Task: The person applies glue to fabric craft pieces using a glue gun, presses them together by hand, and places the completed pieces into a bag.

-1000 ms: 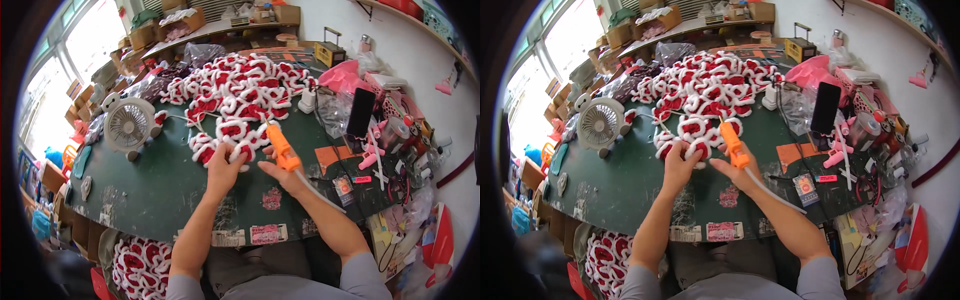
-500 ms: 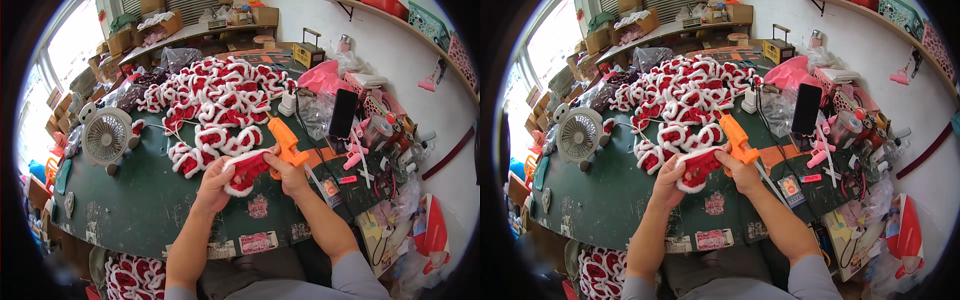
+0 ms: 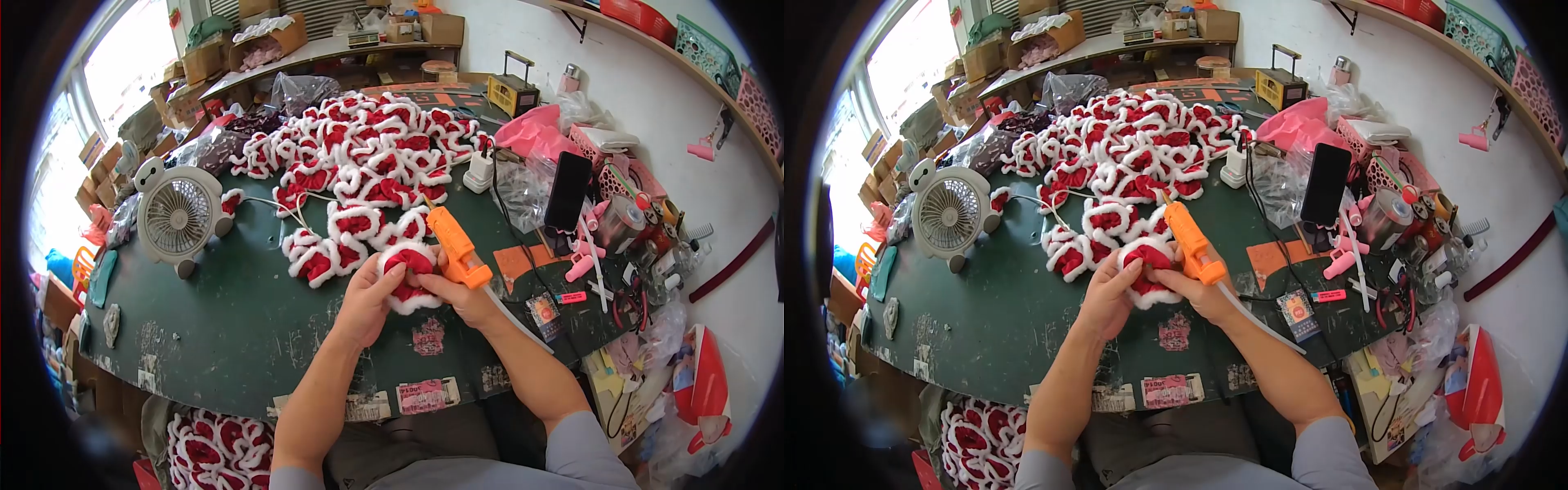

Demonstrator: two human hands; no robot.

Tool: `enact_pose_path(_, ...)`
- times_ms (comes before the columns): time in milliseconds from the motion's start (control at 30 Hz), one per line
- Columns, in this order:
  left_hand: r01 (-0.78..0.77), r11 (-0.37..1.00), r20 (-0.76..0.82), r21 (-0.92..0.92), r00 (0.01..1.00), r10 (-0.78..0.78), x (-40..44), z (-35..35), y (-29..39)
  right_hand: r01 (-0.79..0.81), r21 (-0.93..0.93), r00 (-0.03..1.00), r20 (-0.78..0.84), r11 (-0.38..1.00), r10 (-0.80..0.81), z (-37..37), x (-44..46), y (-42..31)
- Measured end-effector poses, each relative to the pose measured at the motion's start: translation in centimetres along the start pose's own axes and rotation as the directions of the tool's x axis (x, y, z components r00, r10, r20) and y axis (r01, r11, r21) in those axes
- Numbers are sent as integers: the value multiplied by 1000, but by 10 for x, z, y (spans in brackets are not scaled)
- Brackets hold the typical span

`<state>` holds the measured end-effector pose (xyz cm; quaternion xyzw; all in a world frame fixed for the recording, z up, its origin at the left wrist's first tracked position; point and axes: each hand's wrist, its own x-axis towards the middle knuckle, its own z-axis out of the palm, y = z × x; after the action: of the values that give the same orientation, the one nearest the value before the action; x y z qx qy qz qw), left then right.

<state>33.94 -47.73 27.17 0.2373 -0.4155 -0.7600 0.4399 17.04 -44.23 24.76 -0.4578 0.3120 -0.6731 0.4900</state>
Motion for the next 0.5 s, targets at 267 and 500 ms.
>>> enact_pose_path(267,-59,998,59,-26,996,60,1,-8,-2,-97,-68,993,62,993,102,-17,-1,8)
enact_pose_path(500,-121,991,-34,49,992,123,2,-6,-5,-297,-113,955,-52,948,293,2,-2,-9)
